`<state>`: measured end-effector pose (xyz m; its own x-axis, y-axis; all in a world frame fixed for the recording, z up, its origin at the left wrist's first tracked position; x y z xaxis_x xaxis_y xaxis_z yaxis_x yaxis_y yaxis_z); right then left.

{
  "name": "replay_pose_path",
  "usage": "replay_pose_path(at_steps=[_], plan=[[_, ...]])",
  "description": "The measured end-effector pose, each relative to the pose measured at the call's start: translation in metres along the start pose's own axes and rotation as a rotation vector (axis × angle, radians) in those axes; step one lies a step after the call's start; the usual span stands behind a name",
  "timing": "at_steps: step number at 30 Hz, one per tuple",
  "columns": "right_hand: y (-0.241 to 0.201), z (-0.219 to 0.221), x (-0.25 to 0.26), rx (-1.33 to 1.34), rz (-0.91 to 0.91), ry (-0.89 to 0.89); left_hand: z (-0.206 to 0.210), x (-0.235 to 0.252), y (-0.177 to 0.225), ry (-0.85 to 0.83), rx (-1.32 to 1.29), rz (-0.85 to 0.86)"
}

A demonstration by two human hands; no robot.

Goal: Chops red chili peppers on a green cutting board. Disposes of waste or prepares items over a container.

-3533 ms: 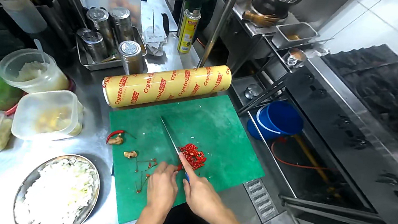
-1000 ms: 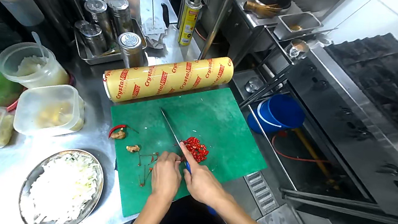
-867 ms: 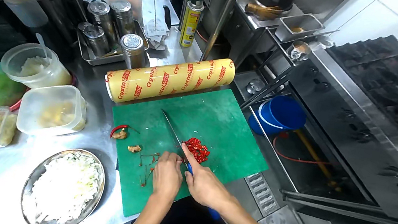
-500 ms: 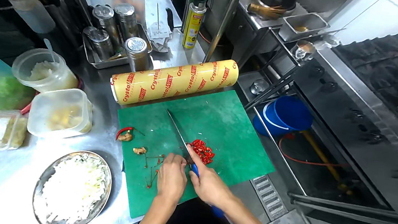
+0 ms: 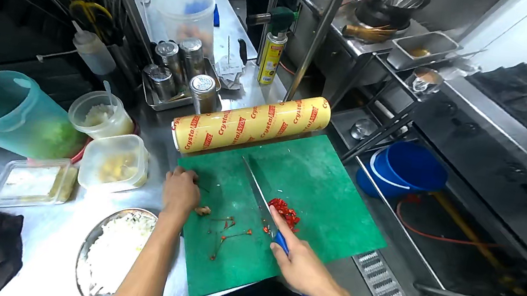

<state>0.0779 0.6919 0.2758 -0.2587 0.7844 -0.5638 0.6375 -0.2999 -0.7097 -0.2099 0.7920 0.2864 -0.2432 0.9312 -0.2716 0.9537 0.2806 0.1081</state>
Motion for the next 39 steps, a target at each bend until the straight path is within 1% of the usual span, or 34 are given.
replay_pose_path(at_steps=[2, 5, 7, 9, 11, 12, 13, 14, 17, 19, 21, 23, 28, 32, 37, 39], plan=[[-0.002, 0.007, -0.001, -0.009, 0.008, -0.048, -0.002, 0.01, 0.004, -0.057, 0.075, 0.032], [-0.001, 0.013, -0.003, -0.022, 0.037, -0.1, -0.006, 0.016, 0.008, -0.024, 0.117, 0.055], [0.003, 0.01, -0.003, -0.026, 0.046, -0.09, -0.021, 0.013, 0.014, 0.082, 0.031, 0.084], [0.007, 0.004, -0.002, -0.033, 0.057, -0.064, -0.042, 0.0, 0.026, 0.259, -0.114, 0.152], [0.009, -0.001, -0.003, -0.042, 0.07, -0.045, -0.056, -0.021, 0.042, 0.435, -0.276, 0.241], [0.01, -0.004, -0.004, -0.045, 0.078, -0.041, -0.055, -0.031, 0.052, 0.457, -0.35, 0.273], [0.01, -0.005, -0.005, -0.05, 0.09, -0.04, -0.048, -0.042, 0.061, 0.423, -0.416, 0.285], [0.009, -0.006, -0.007, -0.052, 0.099, -0.046, -0.035, -0.053, 0.07, 0.352, -0.469, 0.275], [0.005, -0.005, -0.01, -0.049, 0.109, -0.075, 0.021, -0.079, 0.09, 0.119, -0.553, 0.193], [0.003, -0.003, -0.011, -0.058, 0.116, -0.091, 0.052, -0.089, 0.092, 0.059, -0.589, 0.135], [0.0, -0.002, -0.012, -0.089, 0.12, -0.098, 0.065, -0.096, 0.092, 0.087, -0.608, 0.094], [-0.005, -0.002, -0.013, -0.108, 0.125, -0.099, 0.068, -0.097, 0.091, 0.116, -0.612, 0.081], [-0.017, -0.005, -0.019, -0.153, 0.163, -0.113, 0.066, -0.099, 0.092, 0.214, -0.554, 0.128], [-0.003, 0.01, -0.003, -0.139, 0.104, -0.044, 0.069, -0.102, 0.094, 0.267, -0.532, 0.168], [-0.009, 0.002, 0.0, -0.119, 0.114, -0.064, 0.07, -0.101, 0.096, 0.288, -0.548, 0.171], [-0.006, 0.007, 0.004, -0.108, 0.091, -0.019, 0.071, -0.103, 0.096, 0.306, -0.555, 0.171]])
Point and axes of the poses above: each hand's wrist, its own x-axis towards the middle knuckle, its own z-axis out of the palm, y = z × x, the point moved 7 cm from there along x, towards the middle knuckle, and after that the axes turned 13 degrees about x, right-handed, at the moved point
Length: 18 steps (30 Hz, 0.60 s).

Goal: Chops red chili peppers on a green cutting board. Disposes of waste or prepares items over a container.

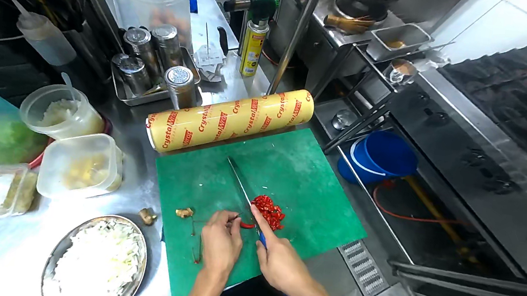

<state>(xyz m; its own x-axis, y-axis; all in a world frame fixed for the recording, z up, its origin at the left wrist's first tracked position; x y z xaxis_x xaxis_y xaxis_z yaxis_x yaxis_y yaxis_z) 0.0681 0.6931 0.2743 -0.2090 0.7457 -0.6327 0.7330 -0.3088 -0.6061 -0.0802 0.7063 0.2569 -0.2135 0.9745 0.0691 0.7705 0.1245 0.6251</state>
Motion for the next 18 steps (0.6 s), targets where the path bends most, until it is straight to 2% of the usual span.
replay_pose_path(at_steps=[4, 8, 18], plan=[[-0.004, -0.007, -0.001, -0.001, 0.023, -0.042, 0.002, 0.001, 0.002, 0.005, -0.024, 0.004], [-0.002, 0.002, 0.002, 0.012, -0.008, 0.018, 0.002, 0.0, 0.0, 0.004, -0.043, -0.007], [-0.004, 0.003, -0.003, -0.033, 0.029, -0.017, 0.004, -0.002, 0.002, -0.007, -0.05, -0.004]])
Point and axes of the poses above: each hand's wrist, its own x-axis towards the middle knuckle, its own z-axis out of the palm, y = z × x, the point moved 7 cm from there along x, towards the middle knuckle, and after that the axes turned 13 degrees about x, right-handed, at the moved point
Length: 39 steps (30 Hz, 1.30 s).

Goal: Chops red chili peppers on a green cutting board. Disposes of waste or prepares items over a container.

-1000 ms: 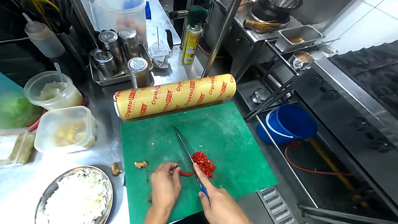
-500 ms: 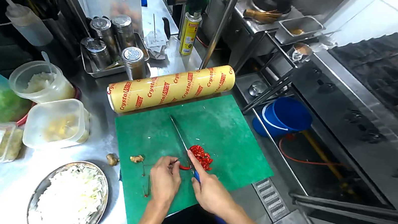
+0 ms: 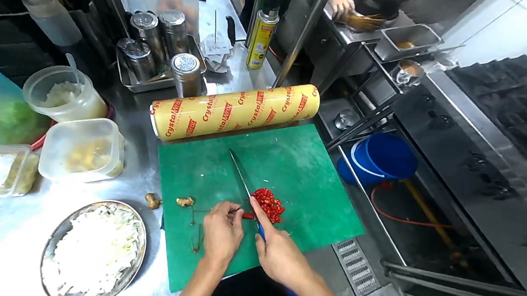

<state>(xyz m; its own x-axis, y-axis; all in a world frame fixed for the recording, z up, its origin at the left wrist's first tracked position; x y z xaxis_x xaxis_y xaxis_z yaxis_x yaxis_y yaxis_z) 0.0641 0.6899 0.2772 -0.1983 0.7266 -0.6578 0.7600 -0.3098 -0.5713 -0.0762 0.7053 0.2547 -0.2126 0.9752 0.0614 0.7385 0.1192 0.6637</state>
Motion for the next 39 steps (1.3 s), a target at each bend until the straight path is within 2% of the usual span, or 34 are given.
replay_pose_path(at_steps=[4, 8, 12, 17, 21, 25, 28, 34, 39], plan=[[0.003, 0.003, 0.004, 0.024, -0.026, 0.027, 0.0, 0.001, -0.001, 0.012, -0.012, 0.014], [-0.004, -0.005, -0.003, 0.014, 0.003, -0.022, 0.0, 0.001, 0.001, 0.03, -0.003, 0.021], [0.002, 0.001, 0.007, 0.02, -0.041, 0.024, 0.001, -0.001, 0.0, 0.058, 0.011, 0.043], [0.001, -0.006, -0.012, 0.012, 0.035, -0.064, 0.002, -0.001, 0.002, 0.069, 0.027, 0.042], [0.002, 0.003, 0.0, 0.007, -0.01, 0.006, 0.004, -0.002, 0.0, 0.035, 0.036, 0.036], [-0.003, -0.006, -0.011, 0.0, 0.014, -0.051, 0.005, -0.001, 0.002, 0.02, 0.035, 0.043], [0.004, 0.003, -0.003, 0.021, -0.016, 0.005, 0.006, -0.003, 0.001, 0.012, 0.044, 0.058], [-0.001, -0.001, -0.011, 0.022, 0.013, -0.046, 0.004, -0.006, 0.006, 0.024, 0.103, 0.107], [0.0, 0.001, -0.006, 0.032, -0.009, -0.027, 0.004, -0.009, 0.008, -0.076, 0.182, 0.084]])
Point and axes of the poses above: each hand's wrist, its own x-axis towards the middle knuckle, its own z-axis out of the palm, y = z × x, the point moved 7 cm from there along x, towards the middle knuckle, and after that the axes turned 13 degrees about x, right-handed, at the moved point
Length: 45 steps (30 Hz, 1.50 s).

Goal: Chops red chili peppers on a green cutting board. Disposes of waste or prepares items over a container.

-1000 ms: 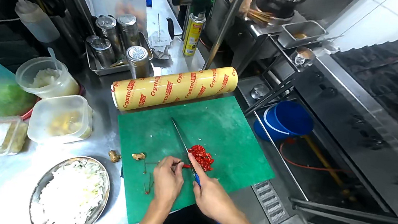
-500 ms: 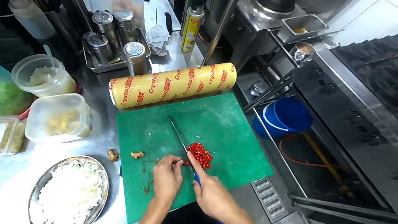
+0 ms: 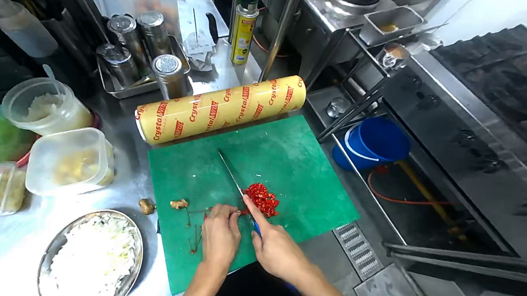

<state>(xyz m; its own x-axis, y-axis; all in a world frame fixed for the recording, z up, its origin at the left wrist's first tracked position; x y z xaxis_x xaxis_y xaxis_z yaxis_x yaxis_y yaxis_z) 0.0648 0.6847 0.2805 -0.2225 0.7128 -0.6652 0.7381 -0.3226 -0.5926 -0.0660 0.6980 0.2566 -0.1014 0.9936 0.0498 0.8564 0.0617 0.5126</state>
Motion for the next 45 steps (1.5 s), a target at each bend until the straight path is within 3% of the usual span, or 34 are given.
replay_pose_path(at_steps=[24, 45], plan=[[-0.005, -0.002, 0.003, 0.029, 0.012, -0.017, 0.007, -0.003, 0.003, -0.128, 0.124, -0.026], [-0.007, 0.005, 0.008, 0.033, 0.02, -0.003, 0.01, -0.001, 0.003, -0.095, 0.085, -0.023]])
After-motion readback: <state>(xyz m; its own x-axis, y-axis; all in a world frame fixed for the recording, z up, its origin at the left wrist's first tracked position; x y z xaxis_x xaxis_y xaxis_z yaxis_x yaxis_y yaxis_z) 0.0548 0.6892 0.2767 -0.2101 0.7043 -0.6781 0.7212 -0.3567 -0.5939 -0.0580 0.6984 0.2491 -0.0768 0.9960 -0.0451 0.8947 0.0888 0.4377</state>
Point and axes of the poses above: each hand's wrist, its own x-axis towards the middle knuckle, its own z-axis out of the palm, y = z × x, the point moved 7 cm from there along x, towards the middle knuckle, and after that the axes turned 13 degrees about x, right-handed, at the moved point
